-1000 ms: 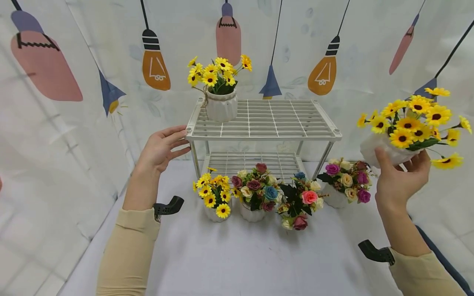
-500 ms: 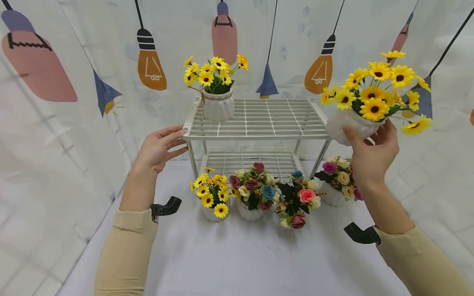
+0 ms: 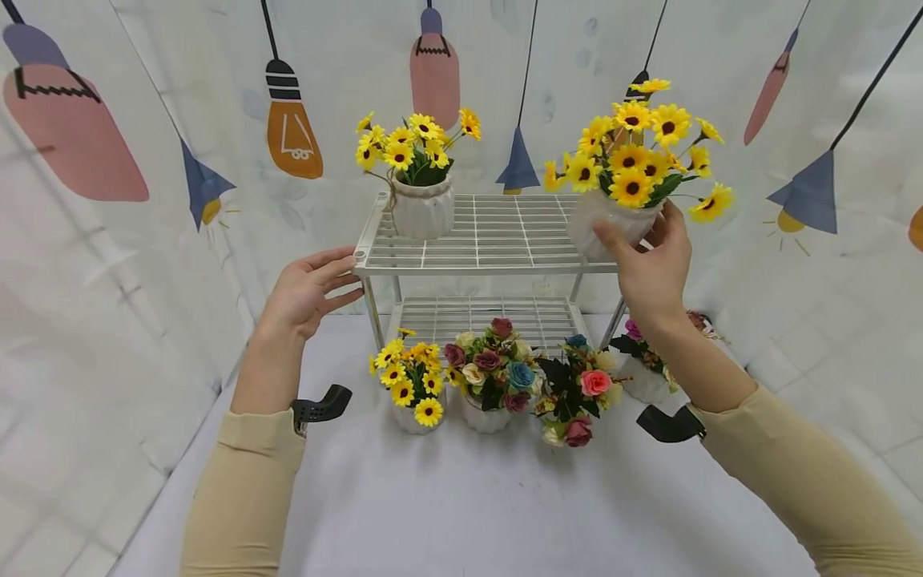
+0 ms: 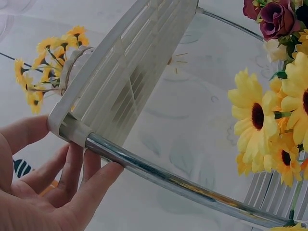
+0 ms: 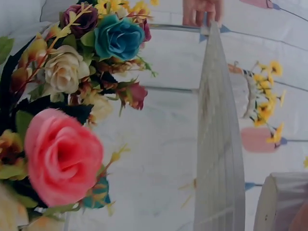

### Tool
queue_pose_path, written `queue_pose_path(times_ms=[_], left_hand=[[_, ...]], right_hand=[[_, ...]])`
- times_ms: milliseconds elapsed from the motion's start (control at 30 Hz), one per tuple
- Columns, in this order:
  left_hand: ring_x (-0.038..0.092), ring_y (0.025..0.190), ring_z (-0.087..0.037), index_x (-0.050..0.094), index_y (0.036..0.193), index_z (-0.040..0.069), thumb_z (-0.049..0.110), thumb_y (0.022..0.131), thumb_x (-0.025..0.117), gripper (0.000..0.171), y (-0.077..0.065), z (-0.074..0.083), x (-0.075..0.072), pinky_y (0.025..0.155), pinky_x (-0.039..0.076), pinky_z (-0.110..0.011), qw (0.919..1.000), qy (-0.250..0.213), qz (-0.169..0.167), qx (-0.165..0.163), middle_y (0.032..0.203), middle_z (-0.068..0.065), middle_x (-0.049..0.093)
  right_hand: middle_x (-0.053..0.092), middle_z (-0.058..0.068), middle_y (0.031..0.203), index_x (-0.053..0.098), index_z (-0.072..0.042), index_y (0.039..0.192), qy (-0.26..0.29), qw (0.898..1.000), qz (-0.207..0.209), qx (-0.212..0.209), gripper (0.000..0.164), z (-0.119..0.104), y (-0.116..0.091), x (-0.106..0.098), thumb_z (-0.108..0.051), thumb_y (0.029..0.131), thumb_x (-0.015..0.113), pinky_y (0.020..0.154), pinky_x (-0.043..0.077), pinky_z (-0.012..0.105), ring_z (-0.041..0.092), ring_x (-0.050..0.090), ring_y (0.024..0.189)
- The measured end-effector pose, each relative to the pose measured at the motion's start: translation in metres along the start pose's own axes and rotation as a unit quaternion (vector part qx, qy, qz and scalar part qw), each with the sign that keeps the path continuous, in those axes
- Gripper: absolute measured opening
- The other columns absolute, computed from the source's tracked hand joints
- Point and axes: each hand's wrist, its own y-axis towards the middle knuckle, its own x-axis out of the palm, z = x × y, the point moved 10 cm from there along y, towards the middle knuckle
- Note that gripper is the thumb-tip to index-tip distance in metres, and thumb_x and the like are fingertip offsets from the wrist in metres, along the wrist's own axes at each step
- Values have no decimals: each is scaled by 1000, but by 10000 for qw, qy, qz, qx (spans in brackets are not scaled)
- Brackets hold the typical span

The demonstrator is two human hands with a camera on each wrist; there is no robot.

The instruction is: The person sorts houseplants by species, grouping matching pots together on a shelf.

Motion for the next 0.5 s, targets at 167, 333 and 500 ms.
queue_pose_path(times_ms=[167,333,500], left_hand=[[64,108,-18,53,147,-1,26,98,75,60,1,2,-1,84,60,-29,10000,28,9,55,115,0,68],[64,107,-18,53,146,-1,25,98,75,59,0,2,-1,84,60,-29,10000,17,-1,48,114,1,69],[64,108,-18,53,146,0,26,98,75,59,-1,0,0,84,60,-29,10000,9,-33,17,113,2,70]], right_hand=[[53,8,141,38,-14,155,-48,9993,-341,158,78,-4,5,29,-27,92,81,100,53,34,21,56,125],[50,6,146,31,-13,159,-306,9962,-626,519,86,2,9,56,-33,92,81,103,50,34,18,51,131],[48,7,150,25,-10,162,-437,9926,-756,842,93,10,13,77,-34,92,81,104,49,33,19,49,134]])
